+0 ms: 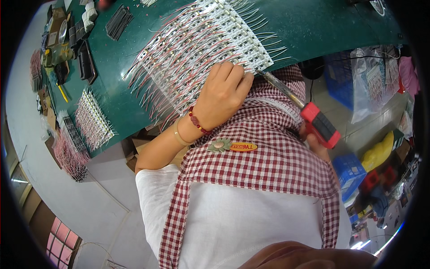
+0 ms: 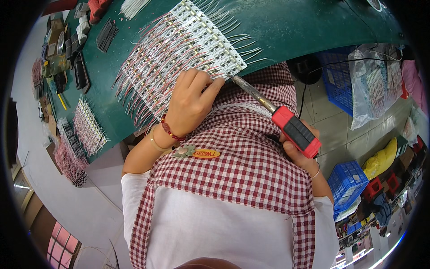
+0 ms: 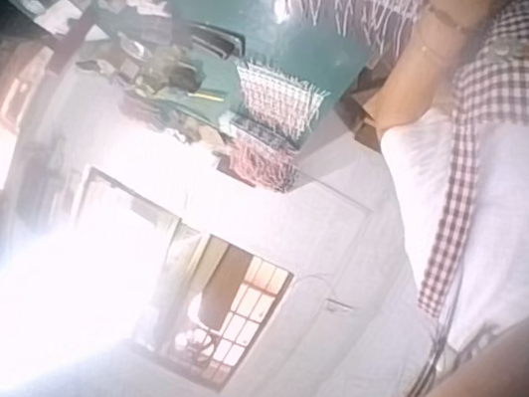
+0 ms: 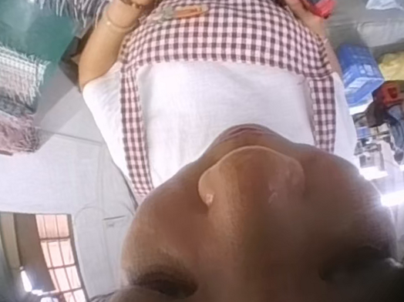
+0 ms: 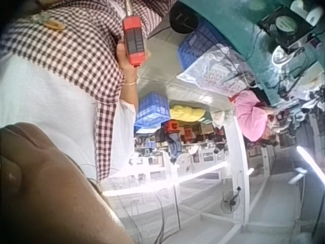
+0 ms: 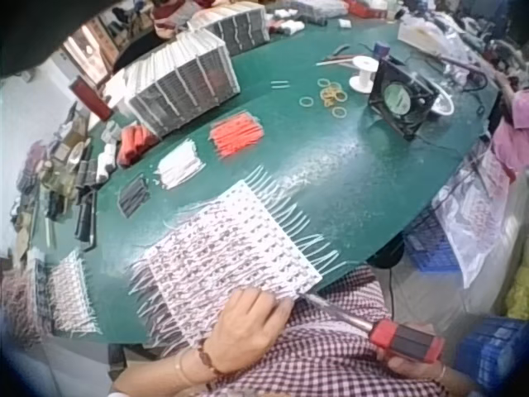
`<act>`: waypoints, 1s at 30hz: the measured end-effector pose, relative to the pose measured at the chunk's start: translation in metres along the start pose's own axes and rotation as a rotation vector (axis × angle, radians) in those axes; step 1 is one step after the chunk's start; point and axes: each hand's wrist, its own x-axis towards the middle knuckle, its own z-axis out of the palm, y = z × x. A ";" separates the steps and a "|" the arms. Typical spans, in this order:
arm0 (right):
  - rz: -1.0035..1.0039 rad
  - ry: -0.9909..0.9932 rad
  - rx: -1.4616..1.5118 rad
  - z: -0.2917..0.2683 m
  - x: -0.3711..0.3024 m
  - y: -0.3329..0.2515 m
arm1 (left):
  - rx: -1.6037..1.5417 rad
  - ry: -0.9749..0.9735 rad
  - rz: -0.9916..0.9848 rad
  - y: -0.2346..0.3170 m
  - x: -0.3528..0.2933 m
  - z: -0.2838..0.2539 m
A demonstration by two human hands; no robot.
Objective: Organizing and processing LED light panels, including cutting wires and bundling components.
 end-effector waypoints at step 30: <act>-0.034 0.034 0.020 0.006 -0.010 0.003 | 0.060 -0.044 0.007 0.010 -0.008 0.000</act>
